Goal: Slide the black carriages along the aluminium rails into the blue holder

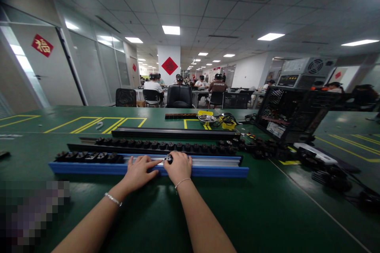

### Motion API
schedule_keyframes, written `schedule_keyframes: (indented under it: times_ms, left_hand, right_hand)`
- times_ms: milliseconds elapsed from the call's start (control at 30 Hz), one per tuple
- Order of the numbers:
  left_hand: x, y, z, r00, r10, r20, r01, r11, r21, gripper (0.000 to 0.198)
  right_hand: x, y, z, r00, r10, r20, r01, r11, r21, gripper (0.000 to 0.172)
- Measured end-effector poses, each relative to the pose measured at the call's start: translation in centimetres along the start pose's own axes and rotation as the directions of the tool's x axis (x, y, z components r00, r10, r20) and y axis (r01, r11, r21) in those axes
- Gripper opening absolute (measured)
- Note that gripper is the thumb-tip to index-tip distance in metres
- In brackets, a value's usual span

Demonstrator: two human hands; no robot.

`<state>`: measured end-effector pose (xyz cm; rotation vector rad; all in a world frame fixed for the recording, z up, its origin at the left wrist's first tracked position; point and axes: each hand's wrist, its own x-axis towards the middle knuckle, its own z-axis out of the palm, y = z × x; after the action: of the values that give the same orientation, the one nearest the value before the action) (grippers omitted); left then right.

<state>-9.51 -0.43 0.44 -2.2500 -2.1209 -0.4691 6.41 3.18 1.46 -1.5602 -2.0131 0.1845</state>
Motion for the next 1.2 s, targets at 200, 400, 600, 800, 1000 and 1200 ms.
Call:
schedule_keyframes:
  times_ms: [200,400,600,800,1000,1200]
  left_hand:
    - [0.0,-0.1,0.3,0.999,-0.008,-0.042,0.007,1.0,-0.006,0.037]
    - [0.1,-0.4,0.6,1.0,0.008,-0.02,-0.008,1.0,0.002,0.038]
    - [0.1,-0.3,0.4,1.0,-0.002,-0.011,0.002,1.0,-0.003,0.038]
    - [0.1,-0.3,0.5,1.0,-0.004,-0.018,0.004,1.0,0.004,0.038]
    - [0.1,-0.3,0.5,1.0,0.006,-0.023,-0.006,1.0,0.004,0.038]
    - [0.1,-0.1,0.3,1.0,-0.01,-0.01,0.01,1.0,0.011,0.039]
  right_hand:
    - [0.0,0.1,-0.2,1.0,0.012,-0.003,-0.012,1.0,-0.004,0.024]
    - [0.0,0.7,-0.3,1.0,0.014,-0.016,-0.014,0.999,-0.034,0.025]
    - [0.0,1.5,-0.4,1.0,0.016,-0.025,-0.017,0.999,-0.037,0.027]
    - [-0.1,2.0,-0.6,0.998,0.014,-0.056,-0.016,0.999,-0.048,0.028]
    - [0.0,2.6,-0.9,0.998,0.031,-0.056,-0.033,0.999,-0.041,0.029]
    - [-0.1,3.2,-1.2,0.999,0.032,-0.044,-0.035,0.998,-0.058,0.028]
